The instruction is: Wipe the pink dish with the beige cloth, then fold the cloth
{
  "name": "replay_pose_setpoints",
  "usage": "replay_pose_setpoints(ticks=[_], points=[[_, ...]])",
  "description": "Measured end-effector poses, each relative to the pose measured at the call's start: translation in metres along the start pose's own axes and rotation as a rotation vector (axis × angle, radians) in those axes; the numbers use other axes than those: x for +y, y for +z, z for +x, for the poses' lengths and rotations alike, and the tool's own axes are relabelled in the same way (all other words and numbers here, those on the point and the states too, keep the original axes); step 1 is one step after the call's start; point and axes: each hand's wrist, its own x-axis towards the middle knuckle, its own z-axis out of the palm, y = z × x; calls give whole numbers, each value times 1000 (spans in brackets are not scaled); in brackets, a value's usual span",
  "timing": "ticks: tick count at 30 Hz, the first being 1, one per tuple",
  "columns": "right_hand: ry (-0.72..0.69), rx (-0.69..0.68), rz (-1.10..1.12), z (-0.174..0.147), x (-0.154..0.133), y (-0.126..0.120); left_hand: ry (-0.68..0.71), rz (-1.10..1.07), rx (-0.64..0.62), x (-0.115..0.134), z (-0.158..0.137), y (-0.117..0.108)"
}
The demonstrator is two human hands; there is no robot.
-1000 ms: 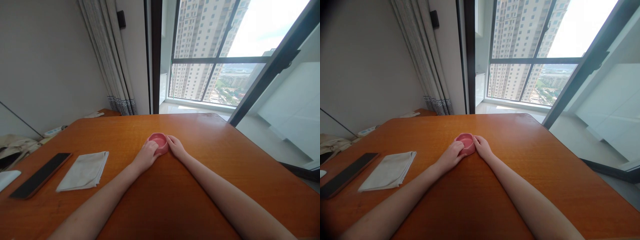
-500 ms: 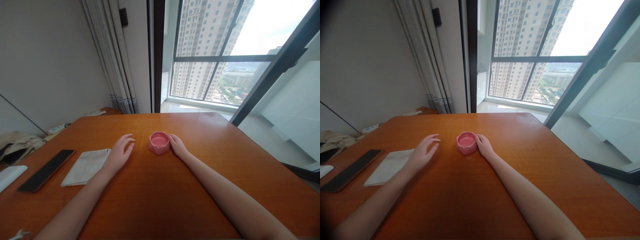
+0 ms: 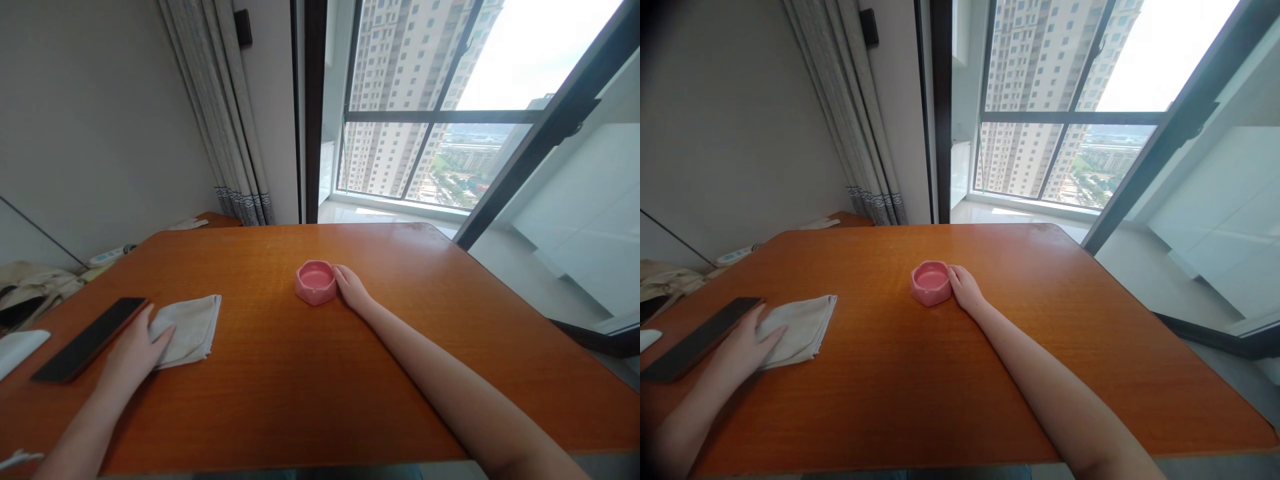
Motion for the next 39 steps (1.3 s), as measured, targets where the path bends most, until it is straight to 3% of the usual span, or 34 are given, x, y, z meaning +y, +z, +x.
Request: replay_pose_setpoints(ticks=[5,8,9,11,13,15,17,18,20,22,24,25,27,29,31,35,39], points=[[60,47,-20,-1,-5,-1,55,-291,19,51,2,-11],[-9,186,-50,-5,-33,-9,224,-455,-125,107,-11,-25],[-71,176,-20,-7,-47,-12,298,-514,-193,128,-16,-30],[-150,-41,139,-12,-77,-18,448,-630,-381,168,-26,-38],[-68,-314,307,-17,-103,-23,549,-739,-496,204,-32,-40],[85,-517,440,-18,-118,-30,599,-827,-413,232,-32,-35],[260,-622,549,-16,-124,-40,618,-945,-264,250,-28,-22],[333,-599,585,-13,-124,-46,607,-1014,-191,255,-25,-11],[383,-356,565,-7,-123,-57,540,-1115,-73,259,-19,14],[254,4,395,-1,-120,-63,463,-1092,-24,258,-15,41],[4,193,121,1,-116,-61,446,-992,-52,254,-14,65],[-121,186,-30,0,-113,-57,460,-955,-87,253,-14,74],[-312,11,-294,-5,-105,-44,501,-928,-174,250,-15,86],[-381,-223,-482,-10,-96,-30,487,-938,-234,249,-16,90],[-387,-375,-606,-13,-87,-18,426,-937,-255,248,-17,90],[-443,-383,-725,-13,-73,-7,389,-979,-266,246,-18,88],[-501,-351,-720,-13,-65,-2,289,-1214,-285,253,-23,83]])
